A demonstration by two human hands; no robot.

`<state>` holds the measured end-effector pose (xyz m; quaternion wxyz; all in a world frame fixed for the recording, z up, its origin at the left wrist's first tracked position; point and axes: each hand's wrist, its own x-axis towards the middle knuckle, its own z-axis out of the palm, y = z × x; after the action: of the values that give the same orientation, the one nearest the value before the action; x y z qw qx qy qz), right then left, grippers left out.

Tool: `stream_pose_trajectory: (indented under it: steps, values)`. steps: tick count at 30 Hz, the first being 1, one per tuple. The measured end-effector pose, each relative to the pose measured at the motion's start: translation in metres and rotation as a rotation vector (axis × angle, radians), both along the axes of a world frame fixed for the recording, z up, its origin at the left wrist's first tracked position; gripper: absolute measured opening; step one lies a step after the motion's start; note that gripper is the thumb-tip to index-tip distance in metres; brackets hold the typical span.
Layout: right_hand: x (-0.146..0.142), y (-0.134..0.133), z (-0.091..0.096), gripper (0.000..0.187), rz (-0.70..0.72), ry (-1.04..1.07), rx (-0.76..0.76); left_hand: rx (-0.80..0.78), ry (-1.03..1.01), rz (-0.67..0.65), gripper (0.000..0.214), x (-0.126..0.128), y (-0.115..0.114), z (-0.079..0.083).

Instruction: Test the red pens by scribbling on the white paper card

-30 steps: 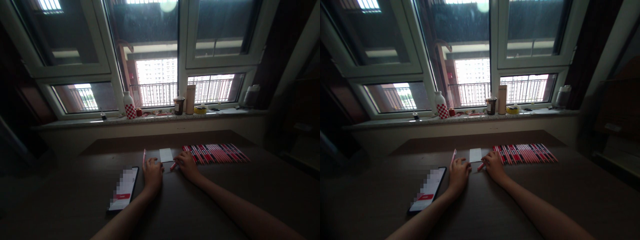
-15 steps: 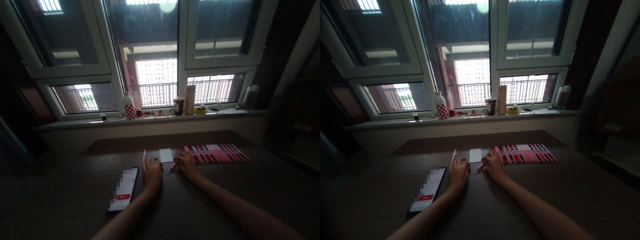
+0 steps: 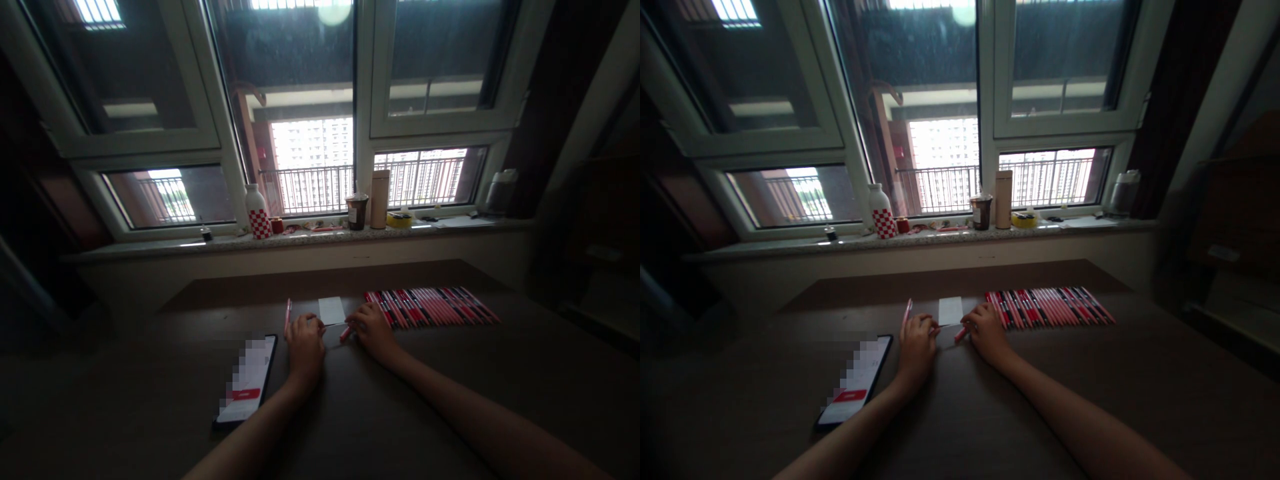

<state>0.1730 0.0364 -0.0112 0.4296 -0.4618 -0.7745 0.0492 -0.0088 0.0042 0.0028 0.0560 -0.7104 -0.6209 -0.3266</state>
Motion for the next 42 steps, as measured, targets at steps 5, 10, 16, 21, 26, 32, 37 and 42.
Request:
stream_pose_trajectory:
  steps: [5, 10, 16, 21, 26, 32, 37, 42]
  values:
    - [-0.0001, 0.0004, -0.0005, 0.013, 0.013, 0.002, 0.002, 0.007, -0.005, -0.011, 0.014, 0.0006, -0.0007, 0.0013]
    - [-0.0001, 0.0001, -0.0005, 0.012, 0.041, -0.015, 0.004, 0.004, -0.011, -0.031, 0.014, 0.0010, -0.0014, 0.0017]
    - [-0.0009, -0.0018, 0.0008, 0.012, 0.081, -0.018, 0.004, -0.005, -0.016, -0.069, 0.015, 0.0015, -0.0018, 0.0014]
    - [-0.0017, -0.0021, 0.0013, 0.011, 0.100, -0.002, 0.009, -0.005, -0.035, -0.109, 0.016, 0.0012, -0.0012, 0.0004]
    - [-0.0015, -0.0019, 0.0011, 0.011, 0.100, 0.002, 0.004, 0.012, -0.044, -0.105, 0.015, 0.0009, -0.0016, 0.0003]
    - [-0.0014, -0.0003, 0.0006, 0.011, 0.088, 0.017, -0.001, 0.020, -0.017, -0.045, 0.023, 0.0013, -0.0047, 0.0037]
    - [-0.0011, 0.0001, 0.0011, 0.012, 0.055, 0.027, -0.014, -0.009, 0.075, 0.106, 0.028, 0.0020, -0.0075, 0.0047]
    - [-0.0008, -0.0007, 0.0022, 0.012, 0.054, 0.037, -0.013, -0.057, 0.152, 0.156, 0.030, 0.0021, -0.0086, 0.0020]
